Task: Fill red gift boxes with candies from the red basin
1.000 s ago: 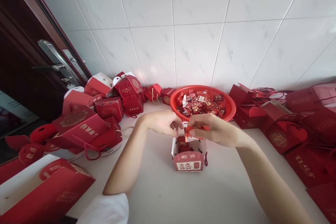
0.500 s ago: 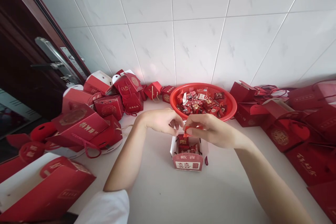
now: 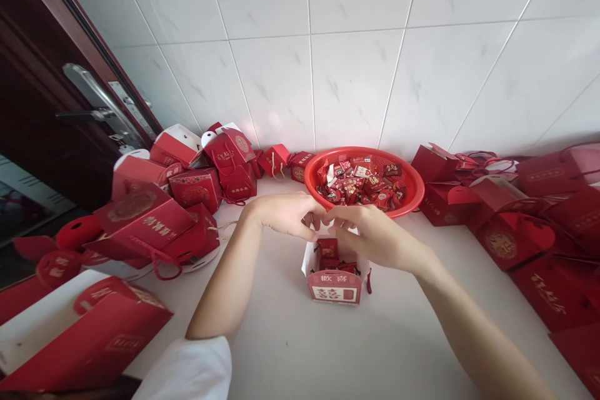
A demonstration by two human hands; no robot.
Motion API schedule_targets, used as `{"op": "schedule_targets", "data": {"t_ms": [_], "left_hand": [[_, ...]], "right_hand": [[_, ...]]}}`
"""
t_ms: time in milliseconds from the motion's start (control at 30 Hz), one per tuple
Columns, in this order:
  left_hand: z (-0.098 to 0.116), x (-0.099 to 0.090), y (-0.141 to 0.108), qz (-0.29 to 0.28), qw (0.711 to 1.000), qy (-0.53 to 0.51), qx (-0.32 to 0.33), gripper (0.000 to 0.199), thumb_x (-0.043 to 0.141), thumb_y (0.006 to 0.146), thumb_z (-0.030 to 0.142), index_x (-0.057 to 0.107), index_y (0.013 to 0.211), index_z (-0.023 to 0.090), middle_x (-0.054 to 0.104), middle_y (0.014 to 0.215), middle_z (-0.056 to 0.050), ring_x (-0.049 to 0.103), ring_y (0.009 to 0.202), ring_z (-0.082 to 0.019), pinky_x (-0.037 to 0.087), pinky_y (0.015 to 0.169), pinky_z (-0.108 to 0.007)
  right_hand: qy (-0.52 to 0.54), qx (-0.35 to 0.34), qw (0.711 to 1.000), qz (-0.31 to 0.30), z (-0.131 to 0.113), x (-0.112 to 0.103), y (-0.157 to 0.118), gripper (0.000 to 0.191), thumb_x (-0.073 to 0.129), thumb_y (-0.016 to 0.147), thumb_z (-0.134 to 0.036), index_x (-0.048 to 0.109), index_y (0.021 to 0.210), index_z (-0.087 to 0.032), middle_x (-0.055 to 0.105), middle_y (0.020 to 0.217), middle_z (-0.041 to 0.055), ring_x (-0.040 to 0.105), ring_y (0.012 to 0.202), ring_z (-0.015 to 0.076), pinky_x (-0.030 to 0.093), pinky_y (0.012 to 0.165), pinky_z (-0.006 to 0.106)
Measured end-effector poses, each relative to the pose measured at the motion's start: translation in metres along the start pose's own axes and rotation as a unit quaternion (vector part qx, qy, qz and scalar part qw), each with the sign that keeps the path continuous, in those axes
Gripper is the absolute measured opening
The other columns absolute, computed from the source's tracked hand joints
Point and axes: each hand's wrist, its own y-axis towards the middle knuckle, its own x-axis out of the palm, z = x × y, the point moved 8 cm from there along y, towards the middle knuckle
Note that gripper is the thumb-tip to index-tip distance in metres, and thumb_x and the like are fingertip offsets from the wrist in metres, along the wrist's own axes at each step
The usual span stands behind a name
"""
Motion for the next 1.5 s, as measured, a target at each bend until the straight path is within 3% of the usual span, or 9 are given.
{"op": "schedule_targets", "data": {"t_ms": [133,267,533,733,833,1000,1300,1500], "left_hand": [[-0.006,-0.001,0.000,0.011,0.999,0.030,-0.025,0.036,0.069,0.077,0.022,0.069,0.113,0.017,0.075,0.101,-0.005,0.069,0.084,-0.016,0.048,0.069,-0.021],[0.000,-0.001,-0.002,0.009,0.999,0.033,-0.019,0.034,0.067,0.078,0.021,0.070,0.112,0.016,0.076,0.100,-0.005,0.070,0.085,-0.017,0.050,0.071,-0.022],[0.019,0.005,-0.005,0.004,0.999,0.048,0.001,0.033,0.069,0.078,0.027,0.071,0.109,0.016,0.075,0.099,-0.006,0.069,0.085,-0.018,0.049,0.069,-0.022],[0.024,0.008,-0.005,0.020,0.998,0.065,-0.003,0.039,0.070,0.080,0.045,0.073,0.107,0.018,0.073,0.097,-0.006,0.066,0.081,-0.018,0.044,0.064,-0.024],[0.029,0.009,-0.006,0.020,0.997,0.069,0.011,0.039,0.071,0.079,0.047,0.074,0.107,0.020,0.073,0.095,-0.004,0.065,0.080,-0.018,0.042,0.064,-0.024],[0.034,0.009,-0.007,0.019,0.995,0.101,-0.001,0.034,0.069,0.079,0.043,0.075,0.104,0.020,0.072,0.089,-0.004,0.064,0.077,-0.017,0.040,0.061,-0.023],[0.034,0.009,-0.009,0.022,0.995,0.096,-0.009,0.057,0.070,0.080,0.049,0.066,0.129,0.020,0.074,0.099,-0.005,0.066,0.082,-0.018,0.043,0.067,-0.023],[0.035,0.009,-0.012,0.019,0.998,0.066,0.015,0.063,0.072,0.080,0.046,0.060,0.137,0.021,0.074,0.108,-0.006,0.068,0.094,-0.018,0.045,0.077,-0.022]], "right_hand": [[-0.012,0.011,0.999,0.042,0.003,-0.019,-0.003,0.018,0.054,0.094,-0.023,0.070,0.100,-0.021,0.072,0.086,0.0030,0.063,0.074,0.0157,0.041,0.062,0.025],[-0.040,0.034,0.997,0.052,0.007,-0.034,-0.010,0.016,0.055,0.093,-0.029,0.069,0.091,-0.020,0.068,0.074,0.0020,0.060,0.066,0.0150,0.038,0.056,0.025],[-0.110,0.073,0.991,-0.008,0.018,-0.025,-0.026,0.004,0.065,0.083,-0.024,0.067,0.085,-0.021,0.053,0.056,-0.0045,0.043,0.049,0.0104,0.028,0.048,0.024],[-0.133,0.086,0.986,0.057,0.015,-0.015,-0.059,0.016,0.067,0.088,-0.039,0.067,0.084,-0.023,0.067,0.077,0.0022,0.059,0.064,0.0160,0.040,0.056,0.026],[-0.119,0.072,0.986,0.096,0.011,-0.003,-0.077,0.016,0.066,0.090,-0.038,0.069,0.099,-0.025,0.070,0.095,0.0045,0.065,0.074,0.0186,0.049,0.063,0.030],[-0.088,0.063,0.980,0.167,0.011,0.012,-0.093,0.033,0.062,0.093,-0.044,0.062,0.121,-0.025,0.069,0.112,0.0100,0.070,0.086,0.0229,0.058,0.076,0.036],[-0.043,-0.013,0.973,0.228,0.025,0.023,-0.102,0.057,0.065,0.088,-0.056,0.056,0.137,-0.027,0.060,0.132,0.0139,0.062,0.120,0.0303,0.055,0.096,0.042],[-0.043,-0.037,0.963,0.263,0.033,0.029,-0.108,0.065,0.065,0.088,-0.056,0.047,0.144,-0.027,0.063,0.131,0.0139,0.062,0.118,0.0305,0.055,0.095,0.044]]}}
